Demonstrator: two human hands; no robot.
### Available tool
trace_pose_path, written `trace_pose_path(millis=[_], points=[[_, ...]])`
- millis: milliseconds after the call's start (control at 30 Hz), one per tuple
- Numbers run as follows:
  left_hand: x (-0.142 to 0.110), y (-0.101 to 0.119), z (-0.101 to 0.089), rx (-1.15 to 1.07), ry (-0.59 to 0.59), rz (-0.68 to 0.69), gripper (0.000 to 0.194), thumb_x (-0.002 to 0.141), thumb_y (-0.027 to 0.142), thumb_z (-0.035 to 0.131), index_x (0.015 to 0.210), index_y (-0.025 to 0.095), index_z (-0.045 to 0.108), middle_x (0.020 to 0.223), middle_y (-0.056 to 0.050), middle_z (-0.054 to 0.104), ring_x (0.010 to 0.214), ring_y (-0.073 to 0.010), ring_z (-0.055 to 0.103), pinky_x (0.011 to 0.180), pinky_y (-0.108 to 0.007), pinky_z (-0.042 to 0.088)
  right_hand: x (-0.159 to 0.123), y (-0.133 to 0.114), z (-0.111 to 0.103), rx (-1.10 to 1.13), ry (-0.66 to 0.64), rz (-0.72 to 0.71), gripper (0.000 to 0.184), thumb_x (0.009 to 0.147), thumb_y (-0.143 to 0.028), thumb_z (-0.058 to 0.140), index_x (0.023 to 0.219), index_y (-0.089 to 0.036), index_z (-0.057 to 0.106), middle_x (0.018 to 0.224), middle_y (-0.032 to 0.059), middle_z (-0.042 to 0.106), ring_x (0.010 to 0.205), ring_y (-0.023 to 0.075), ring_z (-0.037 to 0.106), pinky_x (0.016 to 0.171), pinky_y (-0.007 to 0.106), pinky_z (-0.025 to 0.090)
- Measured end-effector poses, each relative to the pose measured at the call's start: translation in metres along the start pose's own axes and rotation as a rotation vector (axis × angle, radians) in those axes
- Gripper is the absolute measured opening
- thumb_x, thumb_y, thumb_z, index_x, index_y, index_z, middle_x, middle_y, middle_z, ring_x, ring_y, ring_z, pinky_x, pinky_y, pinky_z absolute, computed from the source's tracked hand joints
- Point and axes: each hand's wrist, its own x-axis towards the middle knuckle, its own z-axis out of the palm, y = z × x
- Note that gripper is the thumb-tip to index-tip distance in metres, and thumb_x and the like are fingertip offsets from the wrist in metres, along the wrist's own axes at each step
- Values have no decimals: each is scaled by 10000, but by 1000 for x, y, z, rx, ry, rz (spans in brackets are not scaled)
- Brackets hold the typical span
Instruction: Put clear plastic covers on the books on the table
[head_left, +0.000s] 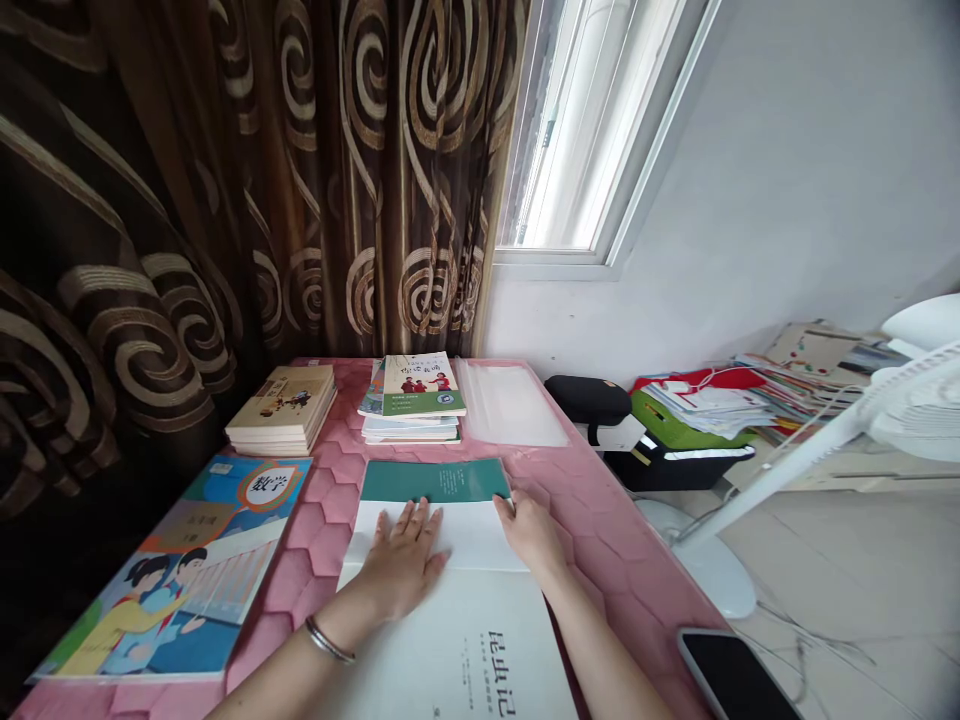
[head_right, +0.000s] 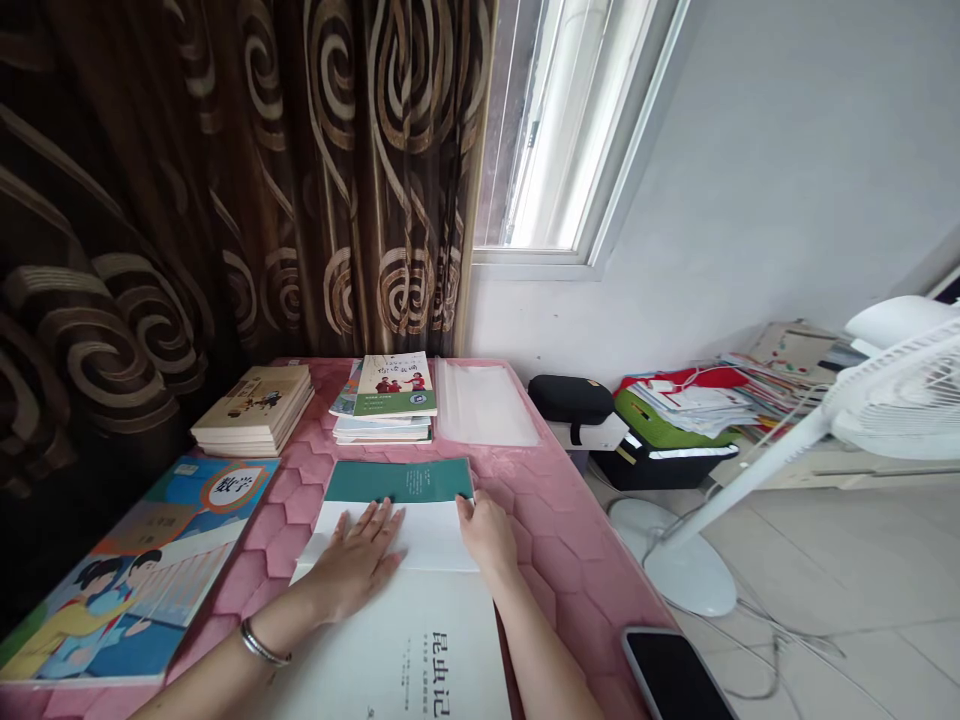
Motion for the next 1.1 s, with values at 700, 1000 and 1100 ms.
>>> trace_pose_path(millis=[700, 1000, 1100], points=[[-2, 4, 6, 15, 63, -44, 623, 946, 525, 166, 1498, 236, 138, 1572, -47, 30, 1446, -279, 2, 1131, -602, 27, -30, -27, 4, -153, -90, -538, 592, 951, -466, 269, 1480, -200, 277, 1581, 38, 119, 1439, 277, 101, 1137, 460, 154], [-2, -10, 11, 55, 97, -191, 706, 922, 558, 139, 1495, 145, 167, 1567, -120, 51, 1434, -357, 28, 1107, -632, 92, -31, -24, 14, -175, -315, -517, 670, 945, -558, 174, 1493, -176, 213, 1570, 68, 52, 1450, 237, 8, 1159, 466, 29], [9, -16, 9, 100, 135, -315, 674, 919, 493, 214, 1488, 132, 206, 1559, -165, 86, 1421, -412, 66, 1053, -708, 81, -32, -26, 14, -180, -317, -511, 685, 938, -579, 172, 1493, -180, 209, 1568, 59, 42, 1450, 236, 11, 1159, 472, 29]])
